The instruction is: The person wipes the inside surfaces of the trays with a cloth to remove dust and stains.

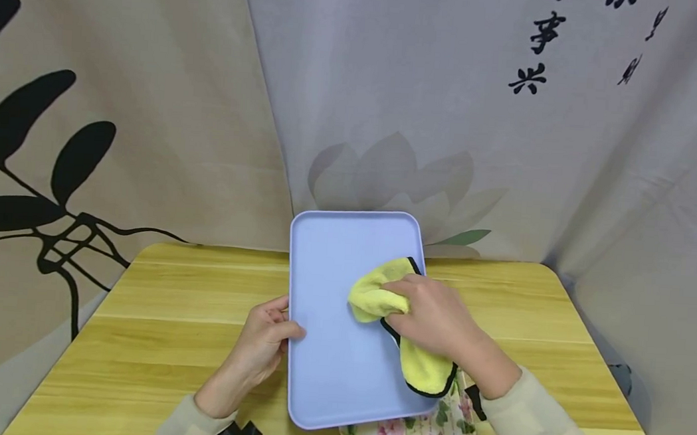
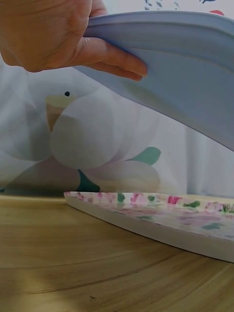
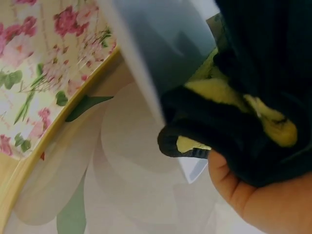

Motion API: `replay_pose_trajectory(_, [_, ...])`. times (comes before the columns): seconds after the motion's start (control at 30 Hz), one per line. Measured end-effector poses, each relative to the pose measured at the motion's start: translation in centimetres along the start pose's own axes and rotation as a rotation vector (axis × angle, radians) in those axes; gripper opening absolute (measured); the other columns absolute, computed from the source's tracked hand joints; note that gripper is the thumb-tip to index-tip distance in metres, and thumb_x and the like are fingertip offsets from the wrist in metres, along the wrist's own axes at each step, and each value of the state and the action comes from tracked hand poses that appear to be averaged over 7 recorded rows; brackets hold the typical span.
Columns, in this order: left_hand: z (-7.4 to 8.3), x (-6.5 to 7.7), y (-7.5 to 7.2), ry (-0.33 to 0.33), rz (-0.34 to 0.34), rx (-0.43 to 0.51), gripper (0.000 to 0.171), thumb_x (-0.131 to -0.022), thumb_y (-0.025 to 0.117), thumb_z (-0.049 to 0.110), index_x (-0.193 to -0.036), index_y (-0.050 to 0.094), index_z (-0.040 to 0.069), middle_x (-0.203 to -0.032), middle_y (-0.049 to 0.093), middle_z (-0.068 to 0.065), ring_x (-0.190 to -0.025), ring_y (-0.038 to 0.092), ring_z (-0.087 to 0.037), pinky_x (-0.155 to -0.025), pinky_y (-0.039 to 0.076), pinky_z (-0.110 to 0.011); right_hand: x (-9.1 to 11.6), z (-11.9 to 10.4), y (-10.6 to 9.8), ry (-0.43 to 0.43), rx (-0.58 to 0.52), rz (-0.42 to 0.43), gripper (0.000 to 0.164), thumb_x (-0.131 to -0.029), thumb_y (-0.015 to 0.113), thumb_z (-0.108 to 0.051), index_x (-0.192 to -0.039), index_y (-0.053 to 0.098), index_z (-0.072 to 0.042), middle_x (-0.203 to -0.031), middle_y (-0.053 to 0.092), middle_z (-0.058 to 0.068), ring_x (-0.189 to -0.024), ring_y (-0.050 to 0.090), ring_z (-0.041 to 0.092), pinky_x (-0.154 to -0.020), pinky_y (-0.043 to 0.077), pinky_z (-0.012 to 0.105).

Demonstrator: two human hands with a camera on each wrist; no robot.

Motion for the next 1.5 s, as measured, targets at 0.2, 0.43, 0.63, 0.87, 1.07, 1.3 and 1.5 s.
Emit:
replay_pose_trajectory(0.2, [0.0,-0.1,-0.1,-0.002,0.009,0.0,0.073,-0.072,0.056,-0.019,-0.144,0.054,-0.011,-0.119,0.069,-0.033,-0.108,0.072,-0.034,-0.087,0.061,-0.045,0.2,1.2,-0.3,0.054,-0.034,0.002,0.04,-0.083,0.075,-0.014,-0.123,0.078,-0.016,-0.112,0.074,0.001,-0.081,0.059,0.014,-0.067,0.048,0.035])
replay_pose_trajectory(0.43, [0.0,-0.1,-0.2,-0.002,0.005,0.0,0.072,-0.073,0.056,-0.019,-0.145,0.053,-0.011,-0.121,0.069,-0.033,-0.109,0.071,-0.034,-0.087,0.061,-0.045,0.5,1.8,-0.2,0.086,-0.045,0.003,0.041,-0.084,0.073,-0.014,-0.124,0.078,-0.014,-0.1,0.074,-0.001,-0.071,0.051,0.012,-0.063,0.042,0.032])
replay_pose_trajectory(0.63, [0.0,-0.1,-0.4,0.0,0.022,-0.004,0.072,-0.072,0.056,-0.019,-0.144,0.055,-0.011,-0.121,0.069,-0.032,-0.109,0.071,-0.034,-0.086,0.061,-0.045,1.0,2.1,0.2,0.13,-0.086,-0.027,0.042,-0.084,0.073,-0.013,-0.126,0.077,-0.015,-0.081,0.063,-0.006,-0.061,0.044,0.011,-0.055,0.039,0.03])
replay_pose_trajectory(0.87, [0.0,-0.1,-0.5,0.001,0.029,-0.001,0.071,-0.073,0.056,-0.02,-0.144,0.055,-0.011,-0.121,0.069,-0.032,-0.108,0.071,-0.033,-0.085,0.062,-0.044,1.4,1.8,0.5,0.113,-0.087,-0.011,0.041,-0.084,0.075,-0.014,-0.125,0.078,-0.015,-0.112,0.075,0.004,-0.074,0.055,0.013,-0.062,0.045,0.032])
replay_pose_trajectory(1.07, [0.2,-0.1,-0.6,0.009,0.033,0.006,0.072,-0.072,0.055,-0.02,-0.144,0.055,-0.012,-0.124,0.068,-0.032,-0.109,0.071,-0.033,-0.085,0.062,-0.044,1.1,0.9,0.6,0.073,-0.083,0.012,0.04,-0.083,0.077,-0.015,-0.123,0.078,-0.015,-0.114,0.076,0.002,-0.093,0.066,0.017,-0.073,0.052,0.039])
replay_pose_trajectory(1.3, [0.2,-0.1,-0.6,0.008,0.026,0.006,0.072,-0.073,0.055,-0.019,-0.144,0.054,-0.012,-0.123,0.068,-0.033,-0.11,0.071,-0.033,-0.085,0.061,-0.045,0.6,-0.6,1.1,0.028,-0.112,0.01,0.039,-0.082,0.077,-0.014,-0.121,0.079,-0.017,-0.11,0.075,-0.003,-0.086,0.062,0.01,-0.069,0.05,0.034])
replay_pose_trajectory(1.5, [0.2,-0.1,-0.6,0.009,0.028,0.003,0.071,-0.073,0.055,-0.019,-0.144,0.054,-0.012,-0.119,0.07,-0.033,-0.106,0.073,-0.032,-0.085,0.062,-0.045,0.2,-1.8,1.7,0.008,-0.112,0.0,0.041,-0.081,0.078,-0.014,-0.123,0.078,-0.015,-0.11,0.075,-0.002,-0.086,0.062,0.009,-0.072,0.051,0.036])
Point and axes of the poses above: each hand's wrist, its own x-axis away from the middle knuckle, its own y-axis out of the palm, z = x × y, the point moved 8 cm from there along -x, towards the middle knuckle
